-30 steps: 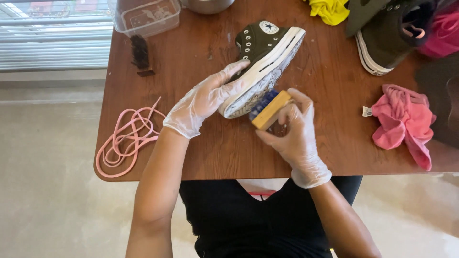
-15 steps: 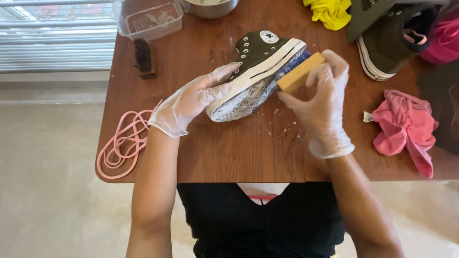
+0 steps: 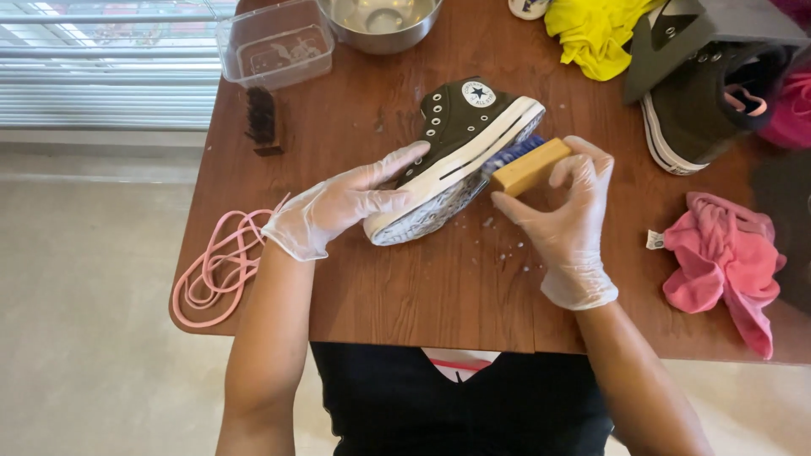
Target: The person cleans a black high-top sneaker using a yellow sponge with a blue abrasive side. They scrub the white rubber toe cap, the side panels, and the midsole while wearing transparent gloves. The shoe is rotated to access different areas, and the person occasionally dips the sponge into a metal bowl of water.
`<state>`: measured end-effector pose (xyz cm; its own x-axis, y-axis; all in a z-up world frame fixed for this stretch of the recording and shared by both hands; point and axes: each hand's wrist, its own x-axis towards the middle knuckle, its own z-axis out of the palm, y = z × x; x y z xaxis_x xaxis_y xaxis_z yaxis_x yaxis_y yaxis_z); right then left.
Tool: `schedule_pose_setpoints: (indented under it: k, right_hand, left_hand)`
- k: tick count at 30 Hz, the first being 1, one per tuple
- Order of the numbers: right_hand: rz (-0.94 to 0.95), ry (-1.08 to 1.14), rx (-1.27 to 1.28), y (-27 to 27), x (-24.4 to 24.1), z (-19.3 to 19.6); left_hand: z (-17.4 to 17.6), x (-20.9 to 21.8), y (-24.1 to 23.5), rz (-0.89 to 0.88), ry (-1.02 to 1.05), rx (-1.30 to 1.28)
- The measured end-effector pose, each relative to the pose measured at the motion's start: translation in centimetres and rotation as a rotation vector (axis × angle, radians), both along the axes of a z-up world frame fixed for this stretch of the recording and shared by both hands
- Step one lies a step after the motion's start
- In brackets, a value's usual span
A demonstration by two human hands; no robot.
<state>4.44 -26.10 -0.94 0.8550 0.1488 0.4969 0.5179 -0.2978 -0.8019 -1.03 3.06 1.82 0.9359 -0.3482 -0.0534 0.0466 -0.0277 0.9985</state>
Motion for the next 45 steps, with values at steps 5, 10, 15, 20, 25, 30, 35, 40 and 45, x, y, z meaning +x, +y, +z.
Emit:
schedule_pose_setpoints:
  k: [5,10,15,20,25,30,35,40,45]
  right_hand:
    - [0.171,0.138,0.267,2.5,-2.6,0.7]
    - [0.054,-0.01,0.006,1.2,-1.6,1.1]
    - [0.162,0.073,0.093,4.8,-7.5,2.5]
    - [0.026,-0.074,-0.011,3.7,-6.5,2.0]
    - [0.088,-0.028,0.046,4.5,-8.5,1.3]
    - [-0.043,-0.041,-0.025,4.6,-8.8,4.5]
    - [0.055,-0.114,-0.069,4.7,-9.7,3.0]
    - [-0.044,-0.084,-0.034,4.7,-9.9,3.2]
    - [0.045,-0.129,-0.029,4.8,-9.6,3.4]
  left_hand:
    - [-0.8,0.7,-0.2,-0.021,0.028,-0.013]
    - [-0.1,0.2,-1.1,0.016,0.013,0.005]
    - [1.2,-0.7,-2.5,0.009,0.006,0.071]
    - [1.8,-0.7,-2.4,0.023,0.001,0.198]
    - [2.8,-0.5,-3.1,0.02,0.01,0.302]
    - [0.4,0.1,-2.2,-0.13,-0.017,0.019]
    - [0.6,0.1,-2.4,-0.109,0.043,0.03]
    - [0.8,-0.1,-2.5,-0.124,0.018,-0.036]
    - [-0.8,0.4,-2.2,-0.137,-0.021,-0.108]
